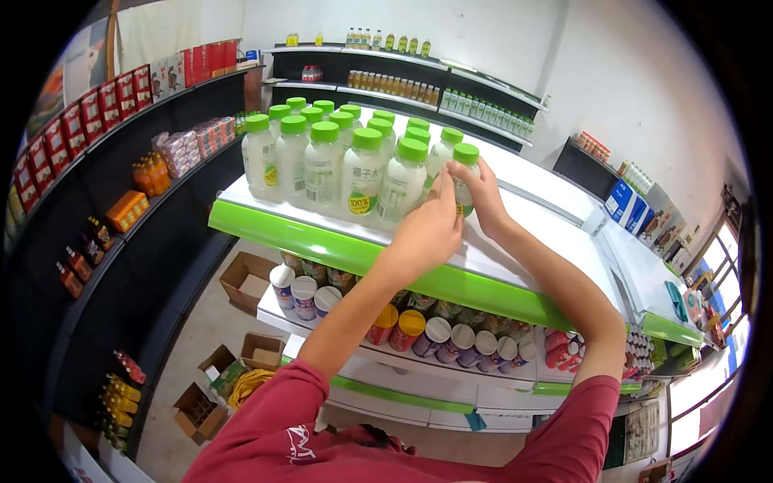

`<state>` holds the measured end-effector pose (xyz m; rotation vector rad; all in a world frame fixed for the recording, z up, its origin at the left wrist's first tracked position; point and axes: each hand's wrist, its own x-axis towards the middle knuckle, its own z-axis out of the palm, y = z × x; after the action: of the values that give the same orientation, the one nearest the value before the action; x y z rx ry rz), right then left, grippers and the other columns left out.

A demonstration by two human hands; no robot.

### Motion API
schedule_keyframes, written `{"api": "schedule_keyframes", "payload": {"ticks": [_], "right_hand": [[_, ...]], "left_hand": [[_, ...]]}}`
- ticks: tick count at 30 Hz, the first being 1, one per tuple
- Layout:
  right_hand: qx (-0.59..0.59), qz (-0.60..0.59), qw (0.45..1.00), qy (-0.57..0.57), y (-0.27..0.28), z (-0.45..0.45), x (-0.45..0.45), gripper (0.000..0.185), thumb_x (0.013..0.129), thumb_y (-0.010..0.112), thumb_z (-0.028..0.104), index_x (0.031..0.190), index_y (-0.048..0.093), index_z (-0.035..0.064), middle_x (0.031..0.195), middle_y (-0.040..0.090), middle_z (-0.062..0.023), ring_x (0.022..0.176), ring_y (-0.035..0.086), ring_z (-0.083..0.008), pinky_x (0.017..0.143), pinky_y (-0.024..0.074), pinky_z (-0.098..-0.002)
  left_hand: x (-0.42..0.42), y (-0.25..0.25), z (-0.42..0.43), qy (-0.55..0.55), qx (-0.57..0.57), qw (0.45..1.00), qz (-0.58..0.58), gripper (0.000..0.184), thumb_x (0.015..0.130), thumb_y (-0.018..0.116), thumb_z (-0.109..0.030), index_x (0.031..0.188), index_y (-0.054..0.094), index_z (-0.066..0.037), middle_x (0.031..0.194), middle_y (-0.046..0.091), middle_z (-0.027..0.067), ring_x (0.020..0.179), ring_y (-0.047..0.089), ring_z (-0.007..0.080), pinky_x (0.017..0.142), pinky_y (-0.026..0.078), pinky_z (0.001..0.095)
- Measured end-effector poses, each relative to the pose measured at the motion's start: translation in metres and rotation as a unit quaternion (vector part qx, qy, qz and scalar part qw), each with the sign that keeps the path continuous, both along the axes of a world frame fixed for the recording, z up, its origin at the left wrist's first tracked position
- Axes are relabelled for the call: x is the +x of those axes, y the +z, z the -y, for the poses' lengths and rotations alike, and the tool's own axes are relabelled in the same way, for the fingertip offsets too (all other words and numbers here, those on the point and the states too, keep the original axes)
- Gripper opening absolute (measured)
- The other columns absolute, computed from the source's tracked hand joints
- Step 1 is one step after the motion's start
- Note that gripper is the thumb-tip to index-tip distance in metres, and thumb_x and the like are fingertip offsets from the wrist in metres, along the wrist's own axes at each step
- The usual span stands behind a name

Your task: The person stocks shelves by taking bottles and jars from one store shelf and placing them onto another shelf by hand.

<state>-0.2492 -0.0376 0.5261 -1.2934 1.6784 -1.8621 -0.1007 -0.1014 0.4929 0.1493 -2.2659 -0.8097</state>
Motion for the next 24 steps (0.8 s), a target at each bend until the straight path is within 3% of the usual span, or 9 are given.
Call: {"api": "schedule_keyframes", "payload": {"ticks": [2,8,12,13,16,19,21,23,24], "right_hand": [[0.007,-0.013,1.0,-0.013,-0.002,-0.004,-0.001,0.055,0.088,0.075,0.039,0.124,0.055,0.0036,0.115,0.064,-0.0102,0.105,0.063,-0.0178,0.091,0.0495,-0.0342],[0.043,-0.196,0.975,-0.093,0.006,-0.016,-0.012,0.059,0.089,0.072,0.047,0.119,0.057,-0.0016,0.113,0.068,-0.0179,0.107,0.064,-0.0227,0.091,0.0491,-0.0358],[0.204,-0.307,0.91,-0.191,0.023,-0.025,-0.005,0.069,0.089,0.069,0.053,0.121,0.056,-0.0061,0.1,0.071,-0.0214,0.089,0.07,-0.0293,0.085,0.053,-0.0425],[0.166,-0.332,0.909,-0.188,0.015,-0.022,-0.014,0.073,0.087,0.07,0.055,0.124,0.054,-0.006,0.097,0.071,-0.0189,0.076,0.07,-0.0275,0.074,0.0564,-0.042],[0.183,-0.207,0.957,-0.092,0.027,-0.031,0.001,0.078,0.085,0.072,0.057,0.124,0.052,-0.0078,0.092,0.07,-0.0188,0.067,0.069,-0.0231,0.062,0.0568,-0.0352],[0.192,-0.195,0.957,-0.091,0.022,-0.03,-0.006,0.078,0.088,0.072,0.051,0.133,0.048,-0.007,0.104,0.066,-0.0172,0.069,0.067,-0.0165,0.055,0.056,-0.027],[0.183,-0.176,0.965,-0.07,0.018,-0.029,-0.016,0.087,0.083,0.077,0.054,0.13,0.046,-0.0132,0.107,0.063,-0.0164,0.071,0.068,-0.0185,0.061,0.0593,-0.0293],[0.187,-0.162,0.968,-0.036,0.023,-0.026,-0.016,0.092,0.078,0.082,0.052,0.125,0.049,-0.0198,0.108,0.063,-0.0263,0.075,0.07,-0.0226,0.063,0.0608,-0.0314],[0.164,-0.15,0.975,-0.029,0.022,-0.028,-0.016,0.095,0.076,0.084,0.05,0.126,0.048,-0.022,0.11,0.062,-0.0323,0.078,0.072,-0.0257,0.064,0.0617,-0.0328]], "left_hand": [[-0.001,-0.001,-0.003,0.017,-0.035,0.999,0.02,0.074,0.094,0.054,-0.015,0.15,0.016,0.016,0.146,0.042,0.0357,0.105,0.064,0.0458,0.094,0.051,0.0518],[-0.003,-0.006,-0.01,0.057,-0.071,0.996,-0.015,0.065,0.096,0.056,-0.016,0.15,0.028,0.009,0.136,0.055,0.0302,0.11,0.062,0.0467,0.095,0.049,0.0519],[-0.001,-0.005,-0.012,0.073,-0.082,0.994,0.018,0.062,0.097,0.055,-0.018,0.148,0.033,0.009,0.138,0.055,0.0282,0.109,0.063,0.0457,0.093,0.051,0.0519],[-0.002,-0.003,-0.011,0.074,-0.084,0.994,0.017,0.062,0.097,0.055,-0.018,0.149,0.032,0.008,0.138,0.055,0.0281,0.108,0.063,0.0457,0.092,0.051,0.0518],[-0.003,-0.005,-0.014,0.079,-0.088,0.993,0.011,0.063,0.097,0.055,-0.019,0.15,0.031,0.007,0.135,0.056,0.0289,0.105,0.064,0.0458,0.089,0.052,0.0518],[0.001,0.0,-0.019,0.101,-0.067,0.992,0.025,0.064,0.097,0.056,-0.02,0.15,0.031,0.006,0.128,0.059,0.0322,0.104,0.065,0.0461,0.087,0.052,0.0522],[0.007,0.016,-0.023,0.092,-0.031,0.992,0.086,0.065,0.097,0.057,-0.021,0.149,0.031,0.006,0.122,0.06,0.0346,0.104,0.064,0.0465,0.087,0.052,0.0526],[0.004,0.009,-0.024,0.09,-0.028,0.995,0.04,0.062,0.099,0.057,-0.022,0.148,0.034,0.007,0.116,0.063,0.0362,0.103,0.064,0.0485,0.089,0.05,0.0527],[0.001,0.004,-0.024,0.105,-0.065,0.992,0.01,0.06,0.1,0.056,-0.022,0.147,0.036,0.007,0.122,0.06,0.0365,0.109,0.062,0.0487,0.093,0.049,0.0516]]}}
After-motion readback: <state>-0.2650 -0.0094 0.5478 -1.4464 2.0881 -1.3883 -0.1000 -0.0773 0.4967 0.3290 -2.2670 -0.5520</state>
